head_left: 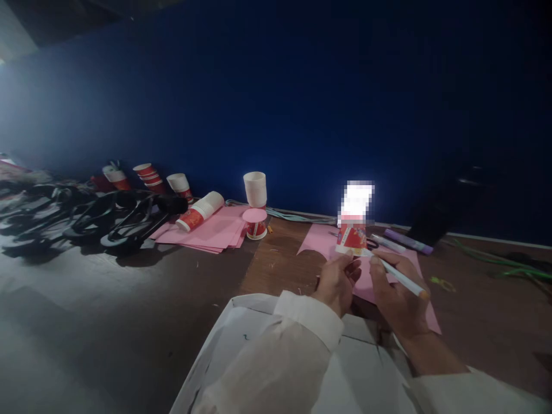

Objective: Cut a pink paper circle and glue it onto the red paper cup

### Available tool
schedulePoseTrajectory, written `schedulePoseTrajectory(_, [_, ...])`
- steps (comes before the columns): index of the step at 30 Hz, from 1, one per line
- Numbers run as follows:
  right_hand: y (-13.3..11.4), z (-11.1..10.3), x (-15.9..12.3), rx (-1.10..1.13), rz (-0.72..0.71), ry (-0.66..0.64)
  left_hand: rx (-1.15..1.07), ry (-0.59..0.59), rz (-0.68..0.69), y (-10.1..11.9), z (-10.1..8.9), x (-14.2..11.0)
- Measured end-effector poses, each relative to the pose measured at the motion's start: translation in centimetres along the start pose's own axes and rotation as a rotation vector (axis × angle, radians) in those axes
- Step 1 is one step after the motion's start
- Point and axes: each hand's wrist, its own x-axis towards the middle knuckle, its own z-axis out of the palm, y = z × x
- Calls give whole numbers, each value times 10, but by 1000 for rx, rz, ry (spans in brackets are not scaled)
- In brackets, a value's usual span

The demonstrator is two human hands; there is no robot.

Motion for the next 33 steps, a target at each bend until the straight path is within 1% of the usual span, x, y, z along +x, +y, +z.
schedulePoseTrajectory(3, [-1, -1, 2, -2, -22, 54, 2, -1, -11, 2, 2, -2])
schedulePoseTrajectory(7, [-2, -3, 3, 10, -12, 64, -16, -46, 7, 2, 0, -1])
schedulePoseTrajectory(10, [-2, -4, 2, 15, -11, 56, -35, -49, 5, 2, -1, 0])
schedulePoseTrajectory(18, [0, -1, 0, 9, -5, 10, -26, -1, 6, 3, 2, -1])
schedulePoseTrajectory(29, [2, 2, -2, -15, 17, -49, -33, -69, 11, -1, -3, 4])
schedulePoseTrajectory(33, [2, 2, -2, -12, 26, -53, -35, -72, 16, -1, -3, 3])
